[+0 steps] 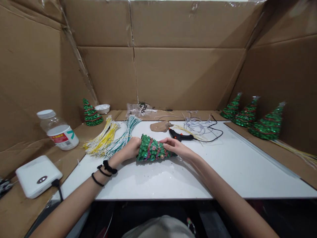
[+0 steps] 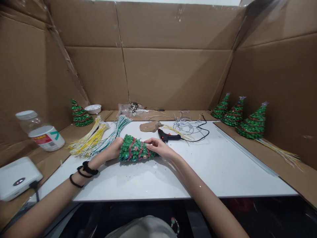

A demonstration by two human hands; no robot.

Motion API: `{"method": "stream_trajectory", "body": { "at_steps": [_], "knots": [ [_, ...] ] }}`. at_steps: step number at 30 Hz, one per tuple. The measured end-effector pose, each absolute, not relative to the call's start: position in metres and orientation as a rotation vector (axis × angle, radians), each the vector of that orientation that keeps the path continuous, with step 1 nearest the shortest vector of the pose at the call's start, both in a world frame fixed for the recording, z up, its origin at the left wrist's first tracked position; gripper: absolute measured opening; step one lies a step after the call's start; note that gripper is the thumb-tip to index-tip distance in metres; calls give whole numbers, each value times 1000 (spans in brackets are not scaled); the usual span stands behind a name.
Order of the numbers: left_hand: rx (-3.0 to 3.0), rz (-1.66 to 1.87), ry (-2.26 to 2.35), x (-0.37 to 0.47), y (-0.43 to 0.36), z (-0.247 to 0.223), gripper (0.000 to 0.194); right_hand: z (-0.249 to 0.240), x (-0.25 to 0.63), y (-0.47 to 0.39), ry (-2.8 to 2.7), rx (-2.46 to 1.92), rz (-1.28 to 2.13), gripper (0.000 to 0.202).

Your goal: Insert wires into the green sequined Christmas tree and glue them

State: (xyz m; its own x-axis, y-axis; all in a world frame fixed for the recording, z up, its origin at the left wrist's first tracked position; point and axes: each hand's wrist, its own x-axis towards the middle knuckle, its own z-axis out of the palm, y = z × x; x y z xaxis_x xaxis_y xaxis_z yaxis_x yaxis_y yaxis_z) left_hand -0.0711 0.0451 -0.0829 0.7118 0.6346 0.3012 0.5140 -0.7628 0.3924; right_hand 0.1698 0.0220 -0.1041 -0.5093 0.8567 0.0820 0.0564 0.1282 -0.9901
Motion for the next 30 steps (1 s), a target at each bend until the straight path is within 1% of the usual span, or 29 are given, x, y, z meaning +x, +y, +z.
{"method": "stream_trajectory", "body": {
  "at_steps": [6, 16, 21, 30],
  "knots": [
    [2618, 601, 905, -71, 44, -81, 17, -105, 171, 22, -1727, -888, 1473, 43],
    [2631, 630, 873, -70, 44, -81, 19, -102, 168, 18, -1755, -932, 1381, 39],
    [2625, 591, 900, -70, 41, -78, 18, -103, 169, 19, -1770, -937, 1350, 37],
    [2651, 590, 896, -72, 46, -81, 18, -103, 169, 18, -1746, -888, 1413, 39]
  ]
}}
